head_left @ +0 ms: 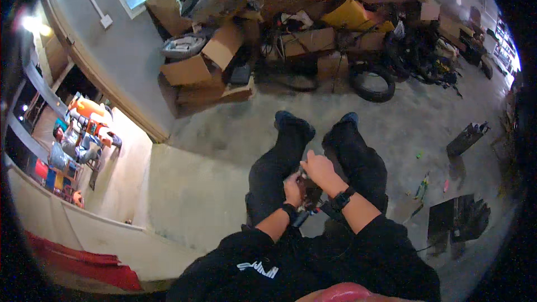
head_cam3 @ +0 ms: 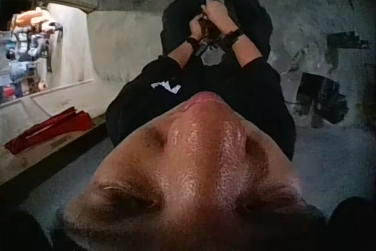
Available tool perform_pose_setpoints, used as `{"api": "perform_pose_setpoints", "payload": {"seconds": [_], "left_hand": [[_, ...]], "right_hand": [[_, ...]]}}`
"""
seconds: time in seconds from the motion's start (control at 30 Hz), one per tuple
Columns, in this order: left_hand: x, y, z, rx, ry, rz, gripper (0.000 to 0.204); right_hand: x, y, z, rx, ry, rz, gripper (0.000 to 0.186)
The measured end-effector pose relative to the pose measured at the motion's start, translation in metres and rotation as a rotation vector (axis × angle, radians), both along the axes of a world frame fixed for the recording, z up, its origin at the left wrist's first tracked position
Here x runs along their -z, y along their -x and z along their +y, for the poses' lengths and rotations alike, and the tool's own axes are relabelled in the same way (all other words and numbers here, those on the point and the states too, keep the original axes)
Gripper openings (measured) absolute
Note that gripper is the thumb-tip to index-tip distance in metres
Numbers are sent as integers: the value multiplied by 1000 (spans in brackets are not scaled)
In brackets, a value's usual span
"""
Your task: Inspecting and repairing a small aluminum mechanical component with wiring.
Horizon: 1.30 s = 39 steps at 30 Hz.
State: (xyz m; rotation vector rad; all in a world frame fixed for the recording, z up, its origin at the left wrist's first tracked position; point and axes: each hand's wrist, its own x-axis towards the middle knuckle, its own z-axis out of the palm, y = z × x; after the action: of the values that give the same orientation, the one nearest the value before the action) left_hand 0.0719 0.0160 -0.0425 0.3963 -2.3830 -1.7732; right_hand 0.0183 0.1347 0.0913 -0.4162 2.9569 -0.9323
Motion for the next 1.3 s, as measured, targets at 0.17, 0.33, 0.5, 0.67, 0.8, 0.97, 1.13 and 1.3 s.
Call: {"api": "perform_pose_setpoints", "payload": {"seconds": [0.17,0.33,0.5,0.67,0.8,0.97,1.13,1.3], "left_hand": [[-8,12,-3,-66,273,30,28],[-34,6,22,41,318,-39,37],[-13,13,7,-32,337,22,34],[-15,4,16,51,296,-50,30],[-4,21,26,-27,196,5,21],[39,22,-2,-106,260,301,18],[11,17,15,-69,191,-22,17],[-16,4,2,-51,587,-5,20]], "right_hand": [[27,-20,39,399,519,87,35],[67,8,68,724,839,29,52],[88,15,44,794,753,-68,55],[78,8,31,786,849,-285,57],[101,13,23,780,893,-260,58],[89,14,-3,708,839,-236,61],[120,26,6,839,869,-306,53],[95,29,-2,940,1158,-507,45]]}}
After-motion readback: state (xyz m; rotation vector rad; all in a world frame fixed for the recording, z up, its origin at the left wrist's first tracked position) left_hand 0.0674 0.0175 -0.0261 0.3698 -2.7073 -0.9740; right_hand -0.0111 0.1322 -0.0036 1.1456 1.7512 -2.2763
